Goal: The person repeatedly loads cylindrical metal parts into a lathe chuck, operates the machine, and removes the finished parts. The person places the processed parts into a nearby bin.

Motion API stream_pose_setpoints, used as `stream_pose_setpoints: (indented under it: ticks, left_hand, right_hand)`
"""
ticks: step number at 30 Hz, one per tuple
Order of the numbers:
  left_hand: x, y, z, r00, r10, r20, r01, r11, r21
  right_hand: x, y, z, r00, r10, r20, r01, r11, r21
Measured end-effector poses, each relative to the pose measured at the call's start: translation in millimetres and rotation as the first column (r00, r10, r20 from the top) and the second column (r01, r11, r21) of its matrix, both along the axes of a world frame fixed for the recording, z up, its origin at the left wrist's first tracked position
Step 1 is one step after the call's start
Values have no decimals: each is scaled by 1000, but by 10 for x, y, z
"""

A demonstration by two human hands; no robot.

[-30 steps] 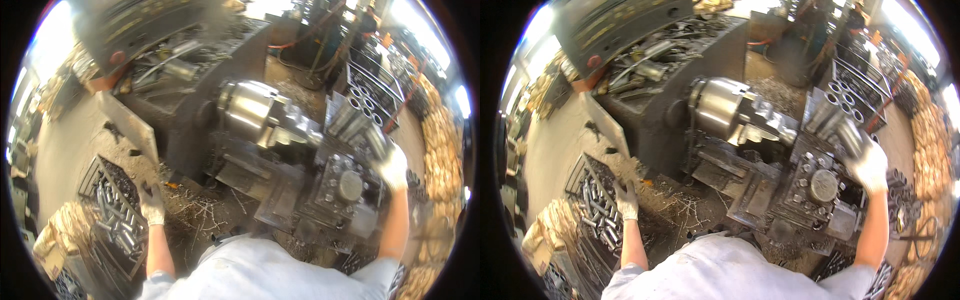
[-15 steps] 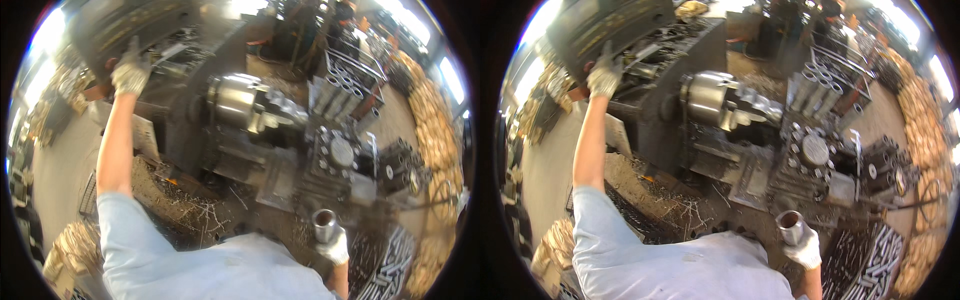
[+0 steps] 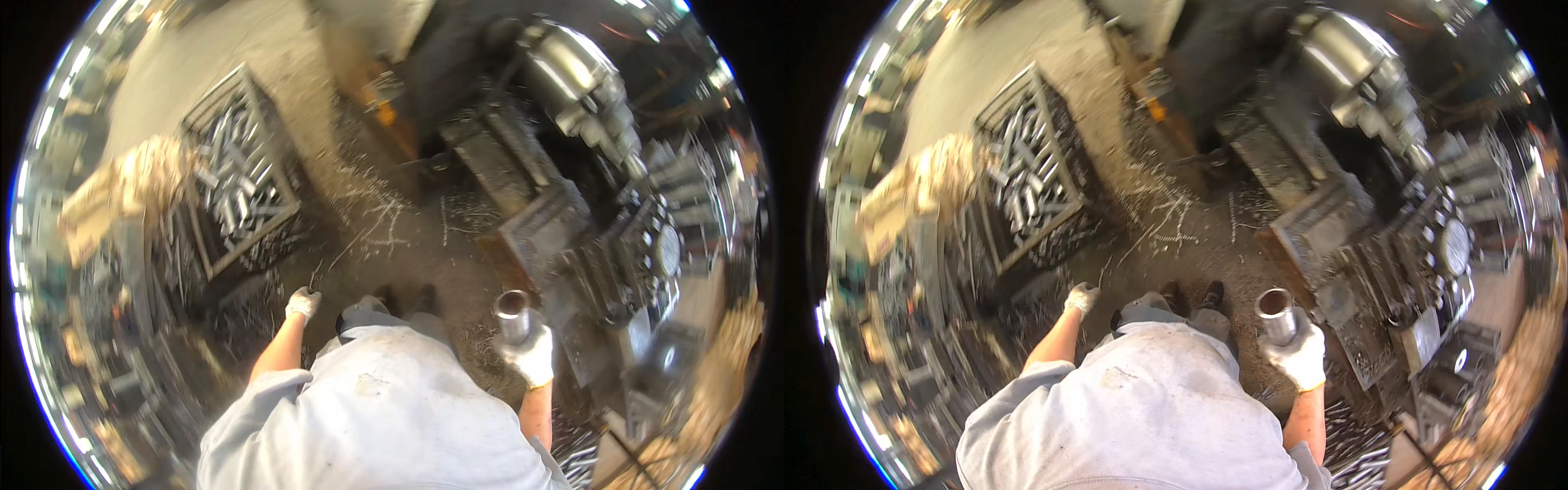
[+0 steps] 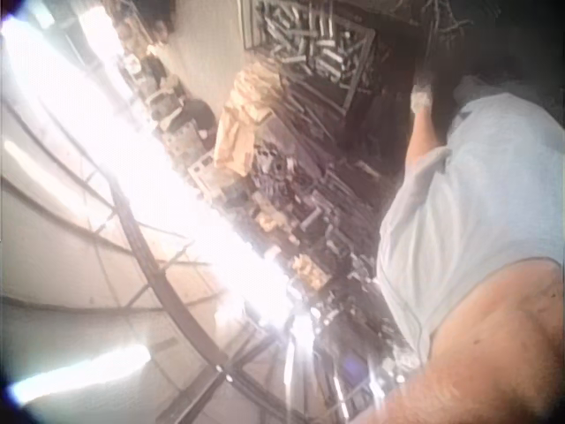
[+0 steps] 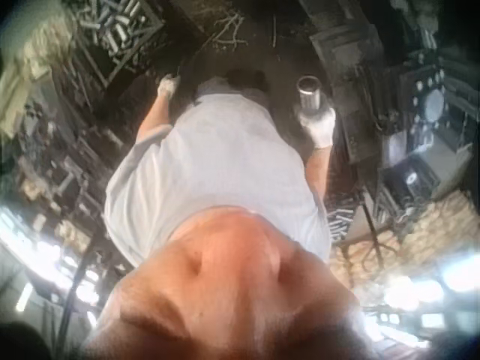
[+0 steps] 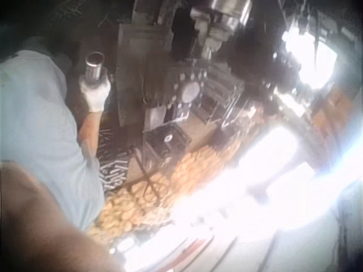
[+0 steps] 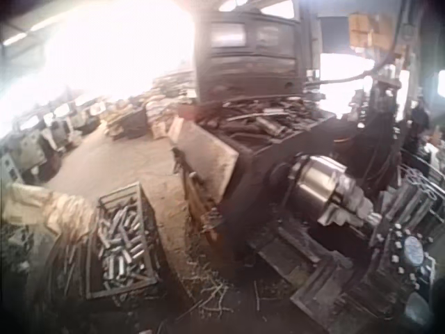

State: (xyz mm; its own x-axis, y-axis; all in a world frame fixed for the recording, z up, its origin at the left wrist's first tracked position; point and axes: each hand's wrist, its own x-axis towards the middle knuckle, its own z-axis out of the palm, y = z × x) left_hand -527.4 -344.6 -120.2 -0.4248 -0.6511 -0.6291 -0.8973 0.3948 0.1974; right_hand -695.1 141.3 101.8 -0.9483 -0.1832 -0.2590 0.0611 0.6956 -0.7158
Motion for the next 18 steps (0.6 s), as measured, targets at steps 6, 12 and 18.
stream_pose_setpoints:
  ticks: [6,12,18]
  left_hand:
    - [2230,-199,-442,836,546,57,-549,832,79]
    - [3747,347,-773,598,797,-87,-781,604,162]
    - [4983,1214,-752,-336,929,-155,-875,-247,416]
  right_hand:
    - [-118,-697,315,989,117,88,-102,982,-161]
    - [290,-2796,423,820,563,-102,-571,797,-196]
    - [1852,-4783,470,117,992,-55,-958,99,-268]
